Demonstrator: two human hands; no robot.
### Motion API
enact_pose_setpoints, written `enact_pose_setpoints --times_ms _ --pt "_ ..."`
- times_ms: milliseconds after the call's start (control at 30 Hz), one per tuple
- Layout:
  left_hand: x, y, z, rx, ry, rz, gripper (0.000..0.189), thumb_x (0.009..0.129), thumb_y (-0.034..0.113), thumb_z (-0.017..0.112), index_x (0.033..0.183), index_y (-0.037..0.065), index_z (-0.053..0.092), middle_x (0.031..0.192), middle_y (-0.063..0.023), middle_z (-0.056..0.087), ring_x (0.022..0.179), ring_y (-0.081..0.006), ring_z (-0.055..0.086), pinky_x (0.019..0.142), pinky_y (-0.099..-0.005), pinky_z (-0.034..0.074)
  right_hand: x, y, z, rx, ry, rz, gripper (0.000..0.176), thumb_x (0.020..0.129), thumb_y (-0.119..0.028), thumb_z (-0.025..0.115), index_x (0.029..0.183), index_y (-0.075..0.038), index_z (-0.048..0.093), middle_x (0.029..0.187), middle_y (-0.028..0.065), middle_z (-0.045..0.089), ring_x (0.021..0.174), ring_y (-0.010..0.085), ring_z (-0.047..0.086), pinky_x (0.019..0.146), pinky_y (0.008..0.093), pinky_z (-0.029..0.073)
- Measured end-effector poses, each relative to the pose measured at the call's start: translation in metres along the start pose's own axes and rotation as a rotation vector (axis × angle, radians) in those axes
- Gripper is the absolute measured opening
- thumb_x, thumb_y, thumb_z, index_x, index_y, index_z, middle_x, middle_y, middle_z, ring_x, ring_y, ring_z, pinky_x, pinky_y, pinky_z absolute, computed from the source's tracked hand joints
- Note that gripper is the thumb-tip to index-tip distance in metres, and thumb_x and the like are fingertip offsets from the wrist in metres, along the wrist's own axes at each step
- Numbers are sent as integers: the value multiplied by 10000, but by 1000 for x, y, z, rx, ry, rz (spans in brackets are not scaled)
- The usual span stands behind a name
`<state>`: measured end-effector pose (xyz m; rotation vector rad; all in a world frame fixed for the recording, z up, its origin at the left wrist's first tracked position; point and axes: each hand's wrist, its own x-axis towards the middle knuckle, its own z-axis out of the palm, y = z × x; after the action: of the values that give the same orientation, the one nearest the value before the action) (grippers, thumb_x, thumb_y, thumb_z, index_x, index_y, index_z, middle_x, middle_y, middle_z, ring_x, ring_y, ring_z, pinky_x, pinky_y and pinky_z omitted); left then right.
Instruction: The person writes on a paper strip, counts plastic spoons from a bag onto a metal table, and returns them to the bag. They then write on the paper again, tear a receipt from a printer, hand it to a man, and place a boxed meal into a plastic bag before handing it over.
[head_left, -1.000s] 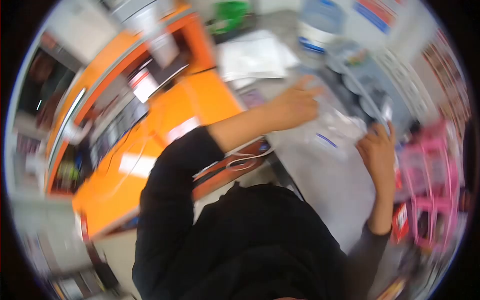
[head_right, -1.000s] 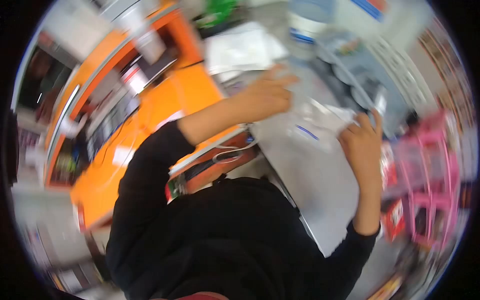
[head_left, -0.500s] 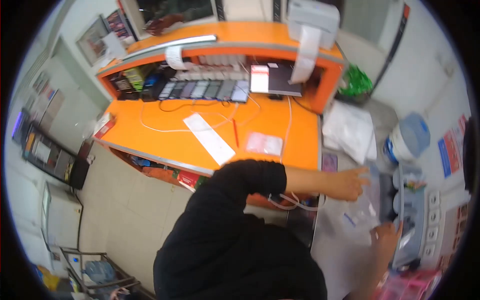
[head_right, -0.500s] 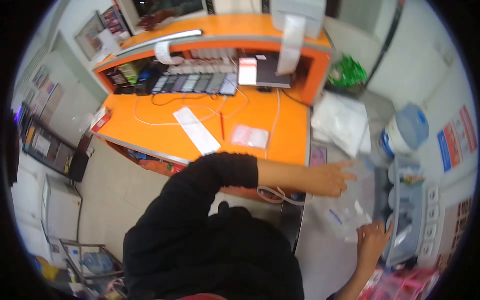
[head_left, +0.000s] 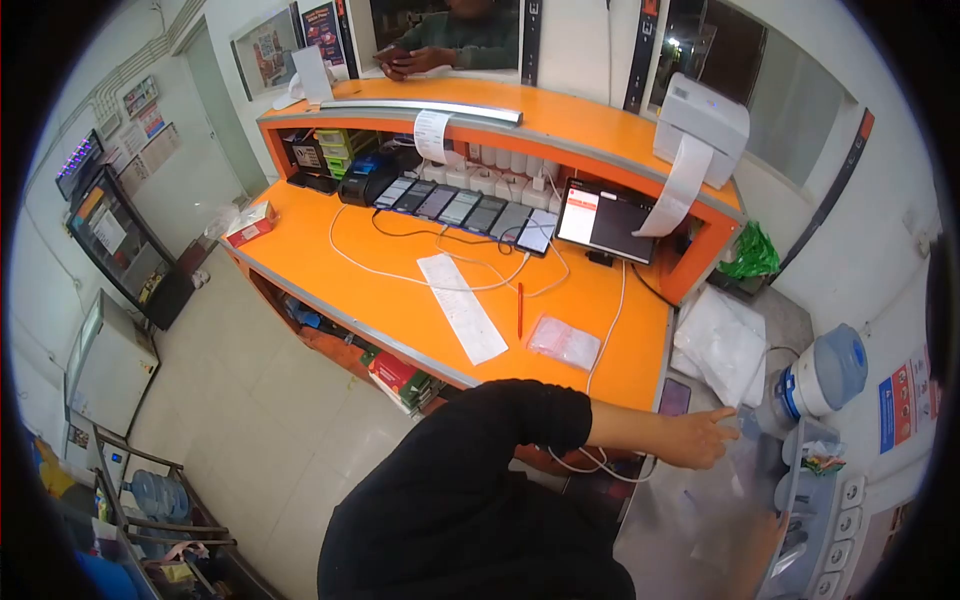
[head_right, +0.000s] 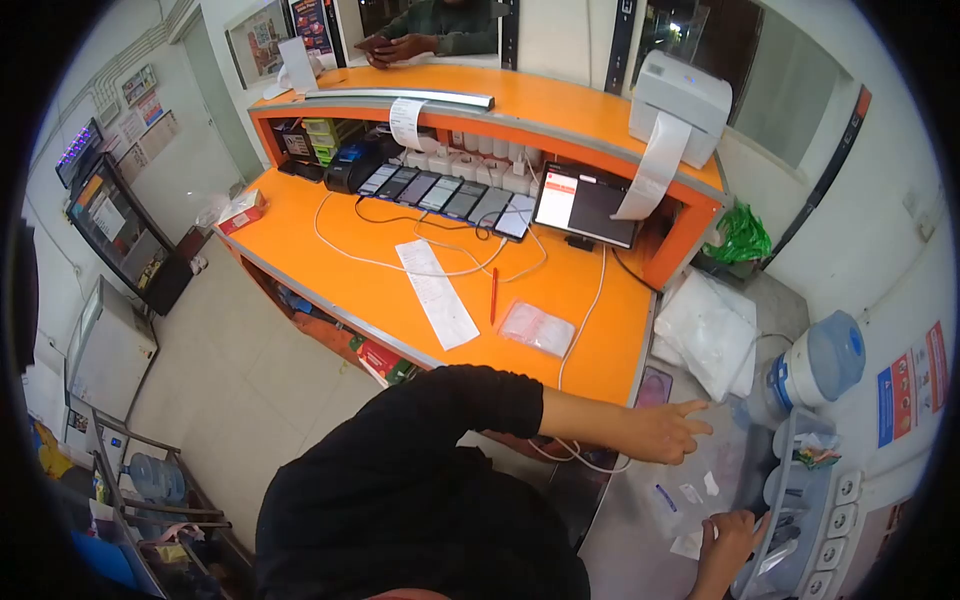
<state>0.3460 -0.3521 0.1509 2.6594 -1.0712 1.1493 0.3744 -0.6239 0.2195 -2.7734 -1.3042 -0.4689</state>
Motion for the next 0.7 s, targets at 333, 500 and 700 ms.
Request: enact_pose_setpoints --times_ms 333,500,700 --pt "-2 3 -3 23 -14 -38 125 721 208 590 631 160 661 785 15 629 1130 -269 501 1071 -603 216 -12 62 59 -75 184 -243 100 856 -134 501 850 -62 570 821 53 578 864 239 567 1105 512 234" --pt "-8 4 -4 44 2 -42 132 722 205 590 618 160 658 766 29 619 1106 -263 501 1077 -602 205 -5 55 63 64 49 -13 134 866 -158 513 871 -39 574 837 63 580 862 260 567 1118 489 225" --pt "-6 8 -10 32 -65 -45 133 717 200 591 613 161 664 766 30 620 1078 -263 504 1078 -599 205 -9 54 54 -40 10 -148 169 884 -187 512 907 -36 584 907 81 611 938 252 583 1100 418 287"
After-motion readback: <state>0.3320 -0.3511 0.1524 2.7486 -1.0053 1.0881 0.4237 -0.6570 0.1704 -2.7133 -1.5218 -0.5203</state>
